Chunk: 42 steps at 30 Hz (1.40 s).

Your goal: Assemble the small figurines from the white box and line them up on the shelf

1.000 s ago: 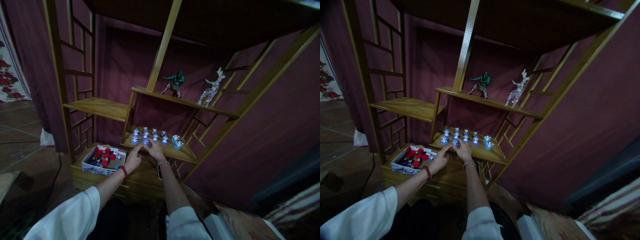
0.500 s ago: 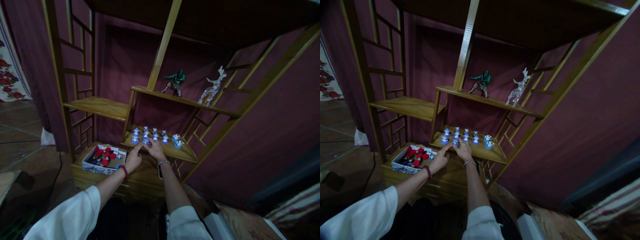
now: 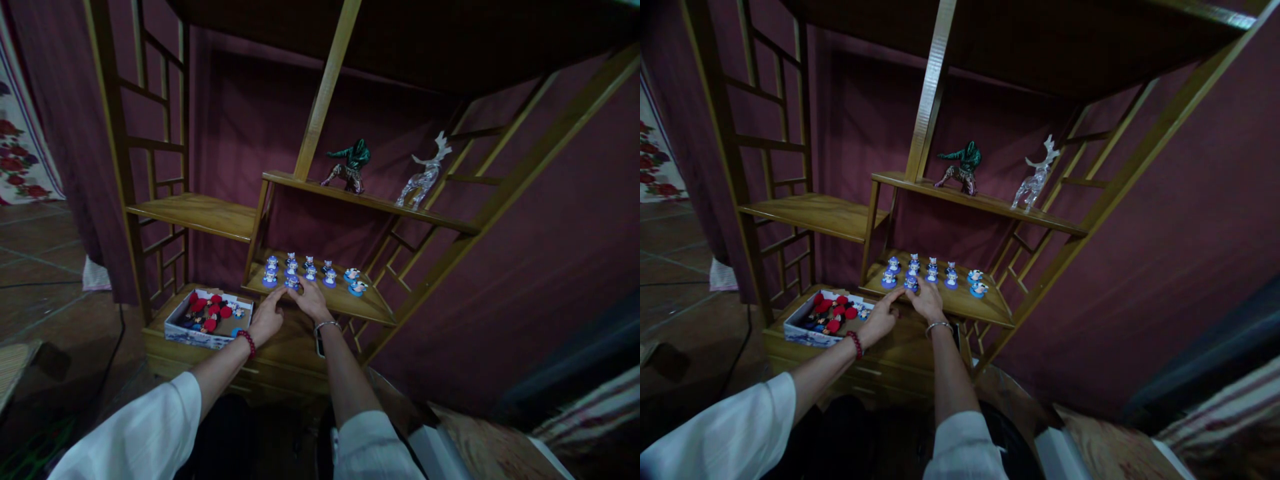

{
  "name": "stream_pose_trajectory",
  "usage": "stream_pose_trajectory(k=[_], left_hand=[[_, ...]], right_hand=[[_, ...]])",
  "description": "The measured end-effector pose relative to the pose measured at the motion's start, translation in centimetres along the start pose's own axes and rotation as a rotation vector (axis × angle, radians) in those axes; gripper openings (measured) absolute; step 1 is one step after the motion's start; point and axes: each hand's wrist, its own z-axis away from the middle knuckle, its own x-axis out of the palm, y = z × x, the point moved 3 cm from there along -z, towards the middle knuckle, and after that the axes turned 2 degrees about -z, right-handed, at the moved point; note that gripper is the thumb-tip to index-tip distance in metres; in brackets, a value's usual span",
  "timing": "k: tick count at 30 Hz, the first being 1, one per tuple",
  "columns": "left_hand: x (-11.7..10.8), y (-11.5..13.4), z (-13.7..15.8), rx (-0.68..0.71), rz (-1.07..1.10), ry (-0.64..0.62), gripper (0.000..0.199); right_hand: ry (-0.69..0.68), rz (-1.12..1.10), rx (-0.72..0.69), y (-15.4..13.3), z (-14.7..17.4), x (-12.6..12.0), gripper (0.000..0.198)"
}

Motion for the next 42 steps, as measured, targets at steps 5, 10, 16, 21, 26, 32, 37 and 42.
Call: stream_pose_trajectory(k=[5, 10, 16, 21, 26, 32, 37, 42], left_hand=[[-0.1, 0.2, 0.1, 0.013, -0.026, -0.009, 0.062], [-0.2, 0.5, 0.3, -0.006, -0.048, -0.022, 0.064], [-0.5, 1.1, 0.5, -0.015, -0.086, -0.038, 0.065], [-0.3, 1.0, 0.6, -0.036, -0.066, -0.05, 0.067], [-0.3, 0.9, 0.6, -0.014, -0.071, -0.069, 0.07], [-0.6, 1.8, 1.0, -0.044, -0.212, -0.132, 0.075], [-0.7, 2.4, 1.8, -0.079, -0.465, -0.241, 0.085], [-0.3, 2.2, 2.0, -0.084, -0.631, -0.279, 0.095]], right_hand=[[0.016, -0.046, 0.007, 0.2, 0.0, 0.0, 0.044], [0.035, -0.079, 0.017, 0.4, 0.0, 0.1, 0.045], [0.042, -0.091, 0.011, 0.6, 0.0, 0.3, 0.046], [0.044, -0.082, -0.002, 0.7, 0.1, 0.3, 0.045], [0.068, -0.062, -0.026, 0.3, 0.5, 0.0, 0.045], [0.095, -0.193, 0.035, 0.7, 0.4, 0.1, 0.043], [0.127, -0.441, -0.022, 1.3, -0.4, 0.7, 0.039], [0.109, -0.428, -0.011, 1.4, -0.6, 0.9, 0.034]])
